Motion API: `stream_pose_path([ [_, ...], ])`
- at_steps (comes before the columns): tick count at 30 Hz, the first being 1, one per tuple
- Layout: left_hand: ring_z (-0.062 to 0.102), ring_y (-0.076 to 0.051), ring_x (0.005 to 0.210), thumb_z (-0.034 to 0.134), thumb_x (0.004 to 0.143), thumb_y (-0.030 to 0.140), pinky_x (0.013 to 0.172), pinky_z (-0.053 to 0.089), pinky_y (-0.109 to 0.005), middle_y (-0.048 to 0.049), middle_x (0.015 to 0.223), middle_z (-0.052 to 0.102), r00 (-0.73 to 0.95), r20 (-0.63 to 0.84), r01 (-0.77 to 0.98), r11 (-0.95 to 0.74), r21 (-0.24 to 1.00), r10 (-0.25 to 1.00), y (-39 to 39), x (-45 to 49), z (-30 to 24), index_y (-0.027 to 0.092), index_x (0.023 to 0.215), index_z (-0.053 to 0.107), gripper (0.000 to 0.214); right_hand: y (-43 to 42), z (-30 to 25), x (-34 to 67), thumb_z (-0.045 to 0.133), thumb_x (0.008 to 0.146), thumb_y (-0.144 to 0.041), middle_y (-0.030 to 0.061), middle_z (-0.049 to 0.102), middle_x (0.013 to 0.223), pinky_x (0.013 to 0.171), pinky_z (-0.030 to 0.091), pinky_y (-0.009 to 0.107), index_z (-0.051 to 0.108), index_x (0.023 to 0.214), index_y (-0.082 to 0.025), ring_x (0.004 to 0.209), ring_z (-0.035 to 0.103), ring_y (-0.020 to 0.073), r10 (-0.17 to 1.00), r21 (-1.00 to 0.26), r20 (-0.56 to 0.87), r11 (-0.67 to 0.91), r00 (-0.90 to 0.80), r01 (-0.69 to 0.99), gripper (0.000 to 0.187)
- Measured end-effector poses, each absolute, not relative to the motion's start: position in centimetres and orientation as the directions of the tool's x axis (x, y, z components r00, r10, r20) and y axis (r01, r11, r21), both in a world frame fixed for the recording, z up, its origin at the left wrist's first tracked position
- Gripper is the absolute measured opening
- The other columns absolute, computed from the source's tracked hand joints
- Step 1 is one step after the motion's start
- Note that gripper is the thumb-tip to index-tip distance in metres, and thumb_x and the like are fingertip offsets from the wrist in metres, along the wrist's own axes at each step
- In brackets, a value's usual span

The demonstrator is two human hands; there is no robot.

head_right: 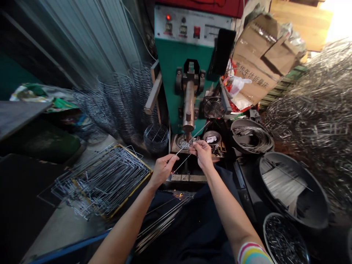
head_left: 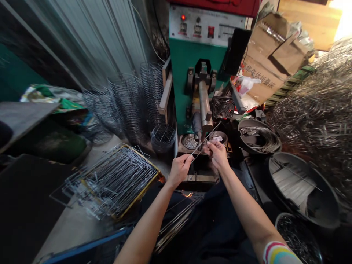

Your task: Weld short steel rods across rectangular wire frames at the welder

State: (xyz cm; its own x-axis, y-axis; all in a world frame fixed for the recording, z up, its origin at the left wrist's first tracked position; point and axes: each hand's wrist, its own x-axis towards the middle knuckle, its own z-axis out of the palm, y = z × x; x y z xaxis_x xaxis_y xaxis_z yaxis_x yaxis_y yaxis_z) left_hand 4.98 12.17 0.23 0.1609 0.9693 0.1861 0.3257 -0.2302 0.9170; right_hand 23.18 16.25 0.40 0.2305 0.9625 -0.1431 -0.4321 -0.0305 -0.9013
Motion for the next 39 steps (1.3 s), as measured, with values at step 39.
stream_pose_path([
  [39,0.016,-0.006,0.036,0.049,0.093,0.054,0.041,0.024,-0.019,0.0136,0.044,0.019,-0.879,-0.207,-0.249,-0.043,0.968,0.43,2.0,-27.8,-12.6,0.016,0.085,0.057,0.039,-2.0,-11.1,24.5,0.05,0.09,-0.047,0.0099,0.07,0.114,0.096,0.048,0.038,0.067,0.109,-0.021,0.107,0.066,0.0277,0.76,-0.644,-0.42,0.135,-0.495,0.753,0.036],
])
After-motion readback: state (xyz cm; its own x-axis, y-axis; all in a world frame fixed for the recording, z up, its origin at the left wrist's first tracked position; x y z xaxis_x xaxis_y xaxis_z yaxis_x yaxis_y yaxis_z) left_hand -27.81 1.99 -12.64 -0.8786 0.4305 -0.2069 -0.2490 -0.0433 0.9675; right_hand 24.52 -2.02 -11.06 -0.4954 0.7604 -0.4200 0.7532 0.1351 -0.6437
